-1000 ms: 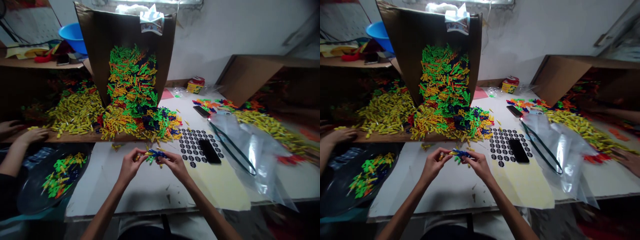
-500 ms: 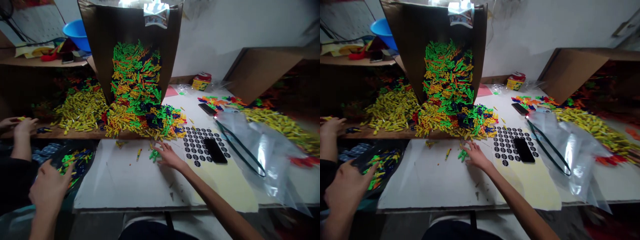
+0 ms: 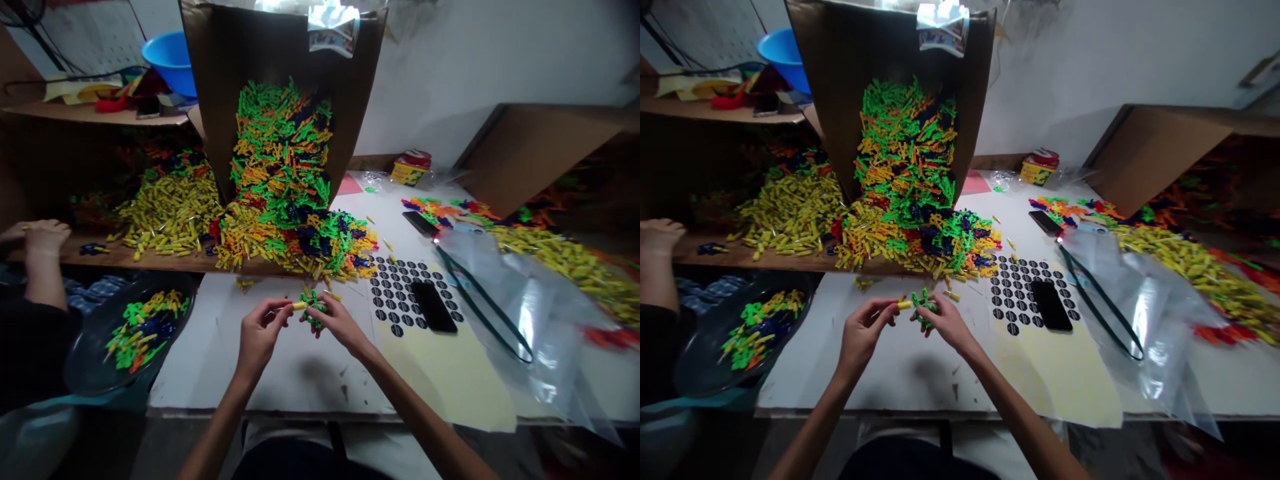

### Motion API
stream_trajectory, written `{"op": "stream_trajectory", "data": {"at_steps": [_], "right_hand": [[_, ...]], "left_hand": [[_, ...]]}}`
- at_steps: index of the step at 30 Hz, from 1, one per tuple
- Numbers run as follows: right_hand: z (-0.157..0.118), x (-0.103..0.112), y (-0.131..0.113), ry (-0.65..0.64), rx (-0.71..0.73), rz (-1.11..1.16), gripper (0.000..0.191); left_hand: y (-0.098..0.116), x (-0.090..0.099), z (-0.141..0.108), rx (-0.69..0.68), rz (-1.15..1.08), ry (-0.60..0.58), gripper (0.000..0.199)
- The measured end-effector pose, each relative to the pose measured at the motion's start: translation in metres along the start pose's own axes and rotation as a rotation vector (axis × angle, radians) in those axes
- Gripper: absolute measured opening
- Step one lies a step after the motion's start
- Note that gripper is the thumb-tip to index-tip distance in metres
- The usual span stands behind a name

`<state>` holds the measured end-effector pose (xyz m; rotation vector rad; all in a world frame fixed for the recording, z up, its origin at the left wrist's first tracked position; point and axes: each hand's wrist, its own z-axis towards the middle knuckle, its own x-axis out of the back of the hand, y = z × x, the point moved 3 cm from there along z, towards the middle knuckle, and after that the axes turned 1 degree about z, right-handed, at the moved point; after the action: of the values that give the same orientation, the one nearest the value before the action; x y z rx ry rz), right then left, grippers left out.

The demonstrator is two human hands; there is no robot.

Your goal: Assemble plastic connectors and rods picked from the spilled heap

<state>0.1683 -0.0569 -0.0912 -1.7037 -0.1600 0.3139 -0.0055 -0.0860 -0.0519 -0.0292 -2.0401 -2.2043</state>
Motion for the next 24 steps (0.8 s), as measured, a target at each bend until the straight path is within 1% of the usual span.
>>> {"op": "stream_trajectory", "data": {"at_steps": [3, 7, 9, 12, 14, 16, 19, 21, 23, 24], "right_hand": [[-0.014, 0.0, -0.016, 0.112, 0.096, -0.068, 0.03], [-0.026, 0.001, -0.027, 0.2, 0.162, -0.222, 0.027], [-0.029, 0.0, -0.03, 0.218, 0.198, -0.311, 0.025], [-0.031, -0.003, -0.033, 0.202, 0.265, -0.456, 0.021], [-0.031, -0.005, -0.033, 0.181, 0.326, -0.528, 0.02], [-0.033, -0.004, -0.035, 0.143, 0.406, -0.579, 0.021], [-0.036, 0.001, -0.035, 0.031, 0.47, -0.615, 0.023], [-0.038, 0.004, -0.032, -0.064, 0.43, -0.586, 0.024], [-0.038, 0.002, -0.028, -0.162, 0.344, -0.519, 0.027], [-0.037, -0.001, -0.025, -0.198, 0.294, -0.48, 0.028]], "left_hand": [[0.008, -0.009, 0.002, -0.062, 0.069, 0.001, 0.026], [0.014, -0.009, 0.001, -0.161, 0.179, 0.015, 0.021], [0.017, -0.007, 0.001, -0.202, 0.222, -0.019, 0.018], [0.02, -0.003, 0.002, -0.239, 0.287, -0.101, 0.016], [0.021, -0.001, 0.002, -0.246, 0.307, -0.148, 0.016], [0.02, 0.002, 0.003, -0.233, 0.297, -0.162, 0.017], [0.015, 0.005, 0.005, -0.122, 0.214, -0.214, 0.023], [0.009, 0.005, 0.007, -0.018, 0.143, -0.304, 0.026], [0.003, 0.005, 0.009, 0.07, 0.089, -0.399, 0.028], [0.0, 0.006, 0.01, 0.102, 0.071, -0.427, 0.029]]}}
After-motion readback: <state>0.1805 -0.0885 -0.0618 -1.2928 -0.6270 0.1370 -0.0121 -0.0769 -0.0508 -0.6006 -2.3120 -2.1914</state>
